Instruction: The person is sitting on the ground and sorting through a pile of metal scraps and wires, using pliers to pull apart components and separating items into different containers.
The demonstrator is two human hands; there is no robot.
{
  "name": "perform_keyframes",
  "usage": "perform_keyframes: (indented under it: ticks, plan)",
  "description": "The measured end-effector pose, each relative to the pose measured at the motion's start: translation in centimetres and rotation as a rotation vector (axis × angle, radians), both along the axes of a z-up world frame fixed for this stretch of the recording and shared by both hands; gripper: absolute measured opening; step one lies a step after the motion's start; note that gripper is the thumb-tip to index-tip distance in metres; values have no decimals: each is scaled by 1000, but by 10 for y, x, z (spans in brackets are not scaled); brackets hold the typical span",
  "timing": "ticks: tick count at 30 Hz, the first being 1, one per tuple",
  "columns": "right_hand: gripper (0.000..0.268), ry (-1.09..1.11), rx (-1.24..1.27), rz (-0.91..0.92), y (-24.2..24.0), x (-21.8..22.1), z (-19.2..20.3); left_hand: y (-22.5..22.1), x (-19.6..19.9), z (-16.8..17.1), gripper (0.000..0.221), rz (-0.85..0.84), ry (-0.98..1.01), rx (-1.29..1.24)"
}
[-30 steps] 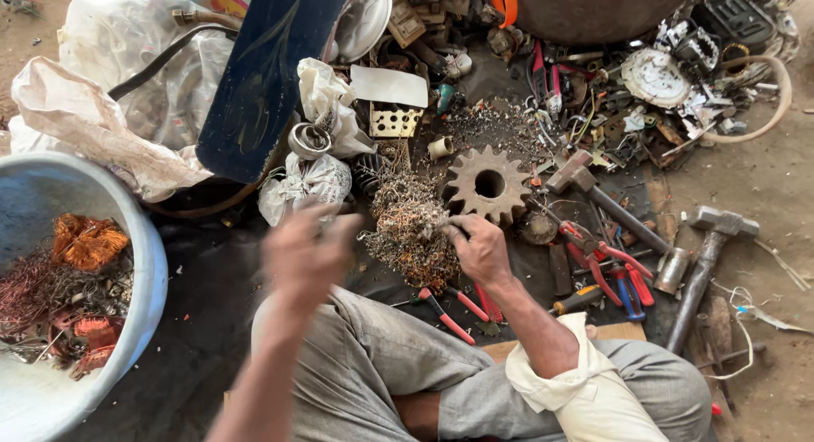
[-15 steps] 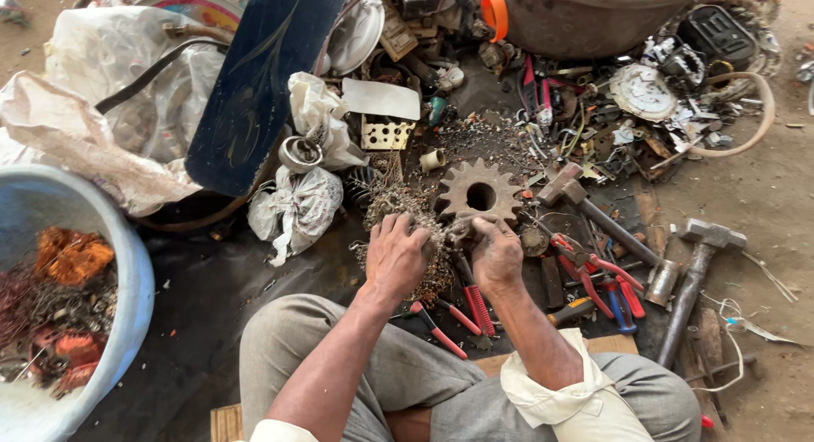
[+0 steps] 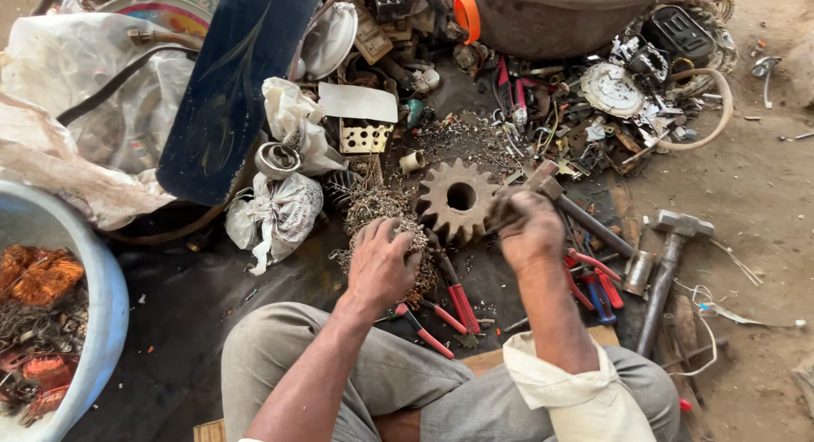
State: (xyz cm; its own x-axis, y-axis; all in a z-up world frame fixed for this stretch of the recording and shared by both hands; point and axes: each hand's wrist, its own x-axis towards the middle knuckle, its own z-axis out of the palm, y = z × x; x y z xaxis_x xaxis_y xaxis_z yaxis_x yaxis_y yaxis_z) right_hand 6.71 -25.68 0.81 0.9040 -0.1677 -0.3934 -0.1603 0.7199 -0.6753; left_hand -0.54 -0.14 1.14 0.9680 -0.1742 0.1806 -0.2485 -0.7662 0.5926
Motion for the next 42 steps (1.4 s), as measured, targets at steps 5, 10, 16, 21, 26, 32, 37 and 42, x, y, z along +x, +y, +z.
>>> perform_keyframes:
  ticks: [5,10,16,21,26,32,37,42]
  plan:
    - [15,-119,-528,323,57,-31,-16,-8,-1,11,35,61,53,-560]
    - [28,-121,-574,496,81,-48,-13,-9,12,-23,25,160,298,-934]
    - [45,-414,-742,537,79,-53,7,1,20,-37,21,351,623,-1454]
    - [24,-234,-867,530,86,-53,-12,0,17,-35,22,239,657,-1472]
    - [21,-49,-790,486,76,-47,-22,0,18,-30,33,198,868,-1720]
    - [21,-20,-796,513,79,-48,-18,0,18,-29,29,207,863,-1650]
    - [25,-46,-724,500,84,-50,-12,-6,16,-30,20,217,654,-1316]
    - [32,-153,-657,598,83,-53,-8,-15,4,-27,15,188,35,-432]
